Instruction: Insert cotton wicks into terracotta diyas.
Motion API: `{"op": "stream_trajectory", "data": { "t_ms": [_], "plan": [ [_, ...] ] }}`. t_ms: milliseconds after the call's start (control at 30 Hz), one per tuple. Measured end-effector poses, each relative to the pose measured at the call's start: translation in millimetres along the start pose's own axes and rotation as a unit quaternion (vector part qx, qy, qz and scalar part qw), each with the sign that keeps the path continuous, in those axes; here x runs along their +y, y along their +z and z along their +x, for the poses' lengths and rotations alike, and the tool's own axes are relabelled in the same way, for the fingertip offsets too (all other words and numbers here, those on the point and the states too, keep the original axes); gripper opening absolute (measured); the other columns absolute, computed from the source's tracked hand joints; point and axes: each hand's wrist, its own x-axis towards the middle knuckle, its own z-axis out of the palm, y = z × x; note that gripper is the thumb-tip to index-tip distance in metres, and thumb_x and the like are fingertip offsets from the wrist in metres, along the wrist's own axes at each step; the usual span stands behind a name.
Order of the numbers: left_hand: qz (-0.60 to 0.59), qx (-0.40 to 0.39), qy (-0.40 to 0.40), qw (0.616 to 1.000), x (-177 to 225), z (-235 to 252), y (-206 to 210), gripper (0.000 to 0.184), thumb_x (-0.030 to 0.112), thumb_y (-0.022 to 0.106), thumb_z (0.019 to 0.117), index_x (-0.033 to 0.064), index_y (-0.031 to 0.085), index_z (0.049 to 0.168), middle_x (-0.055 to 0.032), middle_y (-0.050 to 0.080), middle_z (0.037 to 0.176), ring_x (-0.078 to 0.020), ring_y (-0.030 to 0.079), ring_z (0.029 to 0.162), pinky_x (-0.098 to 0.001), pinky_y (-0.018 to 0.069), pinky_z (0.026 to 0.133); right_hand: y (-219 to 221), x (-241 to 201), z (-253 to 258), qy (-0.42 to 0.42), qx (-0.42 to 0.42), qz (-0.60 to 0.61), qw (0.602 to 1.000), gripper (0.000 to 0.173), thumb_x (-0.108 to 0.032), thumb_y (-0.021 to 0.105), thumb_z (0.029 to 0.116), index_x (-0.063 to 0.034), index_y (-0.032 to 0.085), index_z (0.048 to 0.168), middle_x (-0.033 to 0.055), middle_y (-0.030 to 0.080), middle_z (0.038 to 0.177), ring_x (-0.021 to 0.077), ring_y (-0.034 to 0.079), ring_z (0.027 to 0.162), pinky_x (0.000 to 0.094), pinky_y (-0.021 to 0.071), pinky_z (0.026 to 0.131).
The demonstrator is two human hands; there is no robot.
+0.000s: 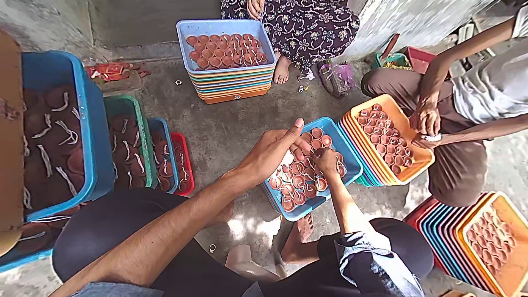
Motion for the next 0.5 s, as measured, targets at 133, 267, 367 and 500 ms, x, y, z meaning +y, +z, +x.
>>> {"op": "stream_trajectory", "data": {
  "t_ms": [133, 267, 367, 500],
  "plan": [
    [0.017, 0.0, 0.01, 1.0, -4.0, 0.2, -0.7, 0.065, 0.053, 0.028, 0.1103, 0.0075, 0.074, 0.103, -0.0064, 0.071, 0.087, -0.0137, 0.058, 0.054, -0.0237, 0.0429, 0.041, 6.1, -2.7, -0.2, -0.01, 0.035, -0.011, 0.999, 0.024, -0.027, 0.073, 0.0909, -0.0038, 0.077, 0.093, 0.0225, 0.071, 0.107, 0.0451, 0.061, 0.115, 0.0649, 0.0489, 0.093],
    [0.02, 0.005, 0.008, 1.0, -4.9, -0.3, -1.4, 0.065, 0.054, 0.029, 0.11, 0.0079, 0.074, 0.102, -0.0062, 0.072, 0.088, -0.0138, 0.059, 0.056, -0.0239, 0.0433, 0.041, 11.2, -2.8, -0.4, -0.012, 0.05, -0.013, 0.999, 0.019, -0.024, 0.073, 0.0899, -0.0047, 0.077, 0.091, 0.022, 0.071, 0.105, 0.0449, 0.062, 0.114, 0.0651, 0.0499, 0.091],
    [0.019, 0.006, 0.011, 1.0, -4.3, -0.8, -1.5, 0.064, 0.053, 0.03, 0.1103, 0.0074, 0.075, 0.103, -0.0063, 0.072, 0.088, -0.0134, 0.059, 0.055, -0.0238, 0.0444, 0.042, 13.8, -2.9, -1.3, -0.014, 0.059, -0.013, 0.998, 0.018, -0.02, 0.07, 0.0907, -0.003, 0.076, 0.089, 0.0228, 0.071, 0.105, 0.046, 0.062, 0.114, 0.0646, 0.05, 0.091],
    [0.021, 0.009, 0.006, 1.0, -2.6, -2.3, -1.7, 0.064, 0.053, 0.03, 0.1101, 0.0082, 0.075, 0.104, -0.006, 0.072, 0.087, -0.0134, 0.059, 0.055, -0.0236, 0.044, 0.042, 15.6, -3.4, -0.5, -0.017, 0.055, -0.02, 0.998, 0.019, -0.02, 0.069, 0.0925, -0.0026, 0.075, 0.09, 0.0239, 0.07, 0.105, 0.0458, 0.062, 0.114, 0.0642, 0.05, 0.091]
  ]
}}
